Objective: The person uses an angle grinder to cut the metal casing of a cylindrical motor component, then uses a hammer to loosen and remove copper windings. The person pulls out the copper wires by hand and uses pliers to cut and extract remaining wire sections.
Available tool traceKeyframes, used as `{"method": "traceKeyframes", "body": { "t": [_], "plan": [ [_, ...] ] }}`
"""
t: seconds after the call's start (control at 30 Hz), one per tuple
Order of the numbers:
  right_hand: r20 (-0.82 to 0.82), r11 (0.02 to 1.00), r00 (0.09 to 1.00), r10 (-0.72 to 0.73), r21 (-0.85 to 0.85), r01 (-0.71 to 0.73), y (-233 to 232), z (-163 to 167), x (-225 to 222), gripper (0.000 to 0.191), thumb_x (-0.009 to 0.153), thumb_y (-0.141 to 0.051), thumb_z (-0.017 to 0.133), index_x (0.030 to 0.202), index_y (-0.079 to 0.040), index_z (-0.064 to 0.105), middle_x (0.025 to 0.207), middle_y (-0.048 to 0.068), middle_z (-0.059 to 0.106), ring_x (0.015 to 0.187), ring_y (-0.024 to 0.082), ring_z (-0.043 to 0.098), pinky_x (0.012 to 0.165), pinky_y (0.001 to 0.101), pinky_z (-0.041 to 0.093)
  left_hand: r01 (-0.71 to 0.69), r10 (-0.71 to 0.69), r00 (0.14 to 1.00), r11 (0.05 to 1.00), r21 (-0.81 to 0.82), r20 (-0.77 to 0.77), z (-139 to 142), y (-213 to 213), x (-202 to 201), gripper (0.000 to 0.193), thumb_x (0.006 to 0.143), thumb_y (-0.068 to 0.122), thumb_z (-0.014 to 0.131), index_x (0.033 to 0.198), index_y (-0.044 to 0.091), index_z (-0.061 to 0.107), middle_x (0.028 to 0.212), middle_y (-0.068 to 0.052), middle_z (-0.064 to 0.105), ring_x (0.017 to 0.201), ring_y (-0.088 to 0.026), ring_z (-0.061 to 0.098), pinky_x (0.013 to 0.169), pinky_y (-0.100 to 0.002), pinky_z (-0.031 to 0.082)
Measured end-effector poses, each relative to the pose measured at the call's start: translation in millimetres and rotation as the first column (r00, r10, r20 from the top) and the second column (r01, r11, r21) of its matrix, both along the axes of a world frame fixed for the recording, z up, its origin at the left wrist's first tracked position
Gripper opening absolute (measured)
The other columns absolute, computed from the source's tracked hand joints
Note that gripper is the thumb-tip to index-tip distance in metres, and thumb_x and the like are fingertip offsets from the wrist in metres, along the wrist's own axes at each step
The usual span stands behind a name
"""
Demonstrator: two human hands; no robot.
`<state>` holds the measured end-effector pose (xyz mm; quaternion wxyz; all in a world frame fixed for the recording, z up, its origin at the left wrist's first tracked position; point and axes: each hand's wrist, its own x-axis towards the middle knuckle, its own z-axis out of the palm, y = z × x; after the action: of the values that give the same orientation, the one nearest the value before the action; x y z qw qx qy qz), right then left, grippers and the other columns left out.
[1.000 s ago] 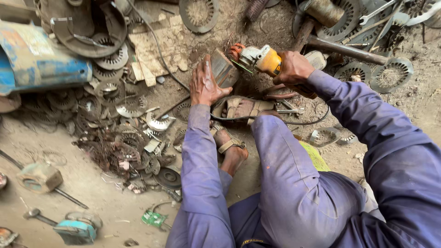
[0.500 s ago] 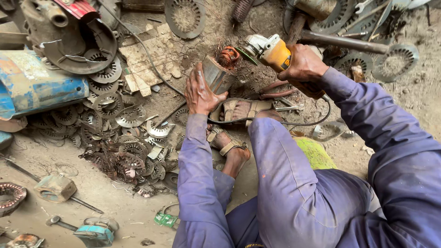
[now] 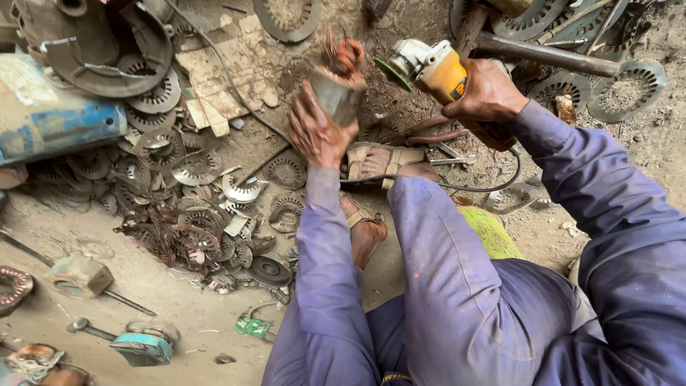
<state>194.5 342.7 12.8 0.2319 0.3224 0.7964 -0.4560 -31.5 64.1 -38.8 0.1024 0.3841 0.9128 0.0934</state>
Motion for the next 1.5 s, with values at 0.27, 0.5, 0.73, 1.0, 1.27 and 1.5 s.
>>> {"method": "traceKeyframes", "body": {
  "t": [0.27,0.5,0.73,1.0,1.27,1.5],
  "plan": [
    [-0.069,0.999,0.998,0.005,0.041,-0.002,9.1,19.4,-8.0,0.072,0.066,-0.031,0.089,0.117,0.013,0.064,0.093,0.027,0.07,0.082,0.037,0.071,0.079,0.0445,0.058,-0.051,0.016,0.985,0.979,-0.198,-0.173,-4.6,23.6,6.5,0.15,0.058,0.046,0.103,0.166,0.015,0.003,0.167,-0.024,0.023,0.148,-0.048,0.032,0.118,-0.074,0.026],
    [-0.008,0.999,1.0,0.018,-0.042,-0.018,9.8,29.4,-35.6,0.072,0.068,-0.033,0.085,0.121,0.009,0.062,0.094,0.024,0.073,0.08,0.036,0.074,0.084,0.0428,0.061,-0.07,0.088,0.992,0.979,-0.192,0.085,8.9,18.8,5.2,0.155,0.043,0.051,0.104,0.16,0.018,0.009,0.162,-0.022,0.023,0.147,-0.05,0.028,0.116,-0.076,0.025],
    [0.013,0.995,0.995,0.095,-0.036,-0.095,8.7,38.8,-64.4,0.065,0.069,-0.027,0.085,0.12,0.007,0.064,0.093,0.026,0.073,0.08,0.036,0.073,0.081,0.0442,0.062,-0.051,0.066,0.994,0.985,-0.163,0.083,5.6,19.5,10.8,0.155,0.045,0.051,0.103,0.161,0.018,0.006,0.166,-0.02,0.02,0.149,-0.047,0.028,0.118,-0.073,0.027],
    [0.108,0.988,0.983,0.149,-0.055,-0.144,7.0,24.2,-75.4,0.073,0.07,-0.027,0.089,0.12,0.016,0.058,0.089,0.026,0.071,0.078,0.039,0.071,0.077,0.0444,0.063,-0.043,0.061,0.994,0.981,-0.19,0.089,7.3,18.8,12.8,0.152,0.05,0.054,0.101,0.16,0.017,0.005,0.165,-0.022,0.018,0.148,-0.049,0.028,0.116,-0.074,0.027],
    [-0.033,0.985,0.986,0.166,0.045,-0.164,3.6,14.6,-68.9,0.064,0.069,-0.026,0.09,0.113,0.012,0.063,0.088,0.025,0.072,0.078,0.034,0.071,0.081,0.0429,0.061,-0.064,0.095,0.986,0.974,-0.216,0.137,15.7,26.3,13.2,0.152,0.049,0.054,0.101,0.158,0.016,0.003,0.164,-0.022,0.014,0.147,-0.052,0.024,0.116,-0.076,0.025],
    [-0.082,0.992,0.989,0.124,0.024,-0.123,3.3,11.8,-66.0,0.073,0.066,-0.026,0.09,0.121,0.011,0.06,0.088,0.025,0.072,0.07,0.034,0.071,0.073,0.0436,0.062,-0.077,0.13,0.972,0.964,-0.256,0.196,20.3,30.7,16.4,0.145,0.057,0.046,0.1,0.161,0.017,0.003,0.168,-0.018,0.014,0.151,-0.05,0.022,0.116,-0.076,0.025]
  ]
}}
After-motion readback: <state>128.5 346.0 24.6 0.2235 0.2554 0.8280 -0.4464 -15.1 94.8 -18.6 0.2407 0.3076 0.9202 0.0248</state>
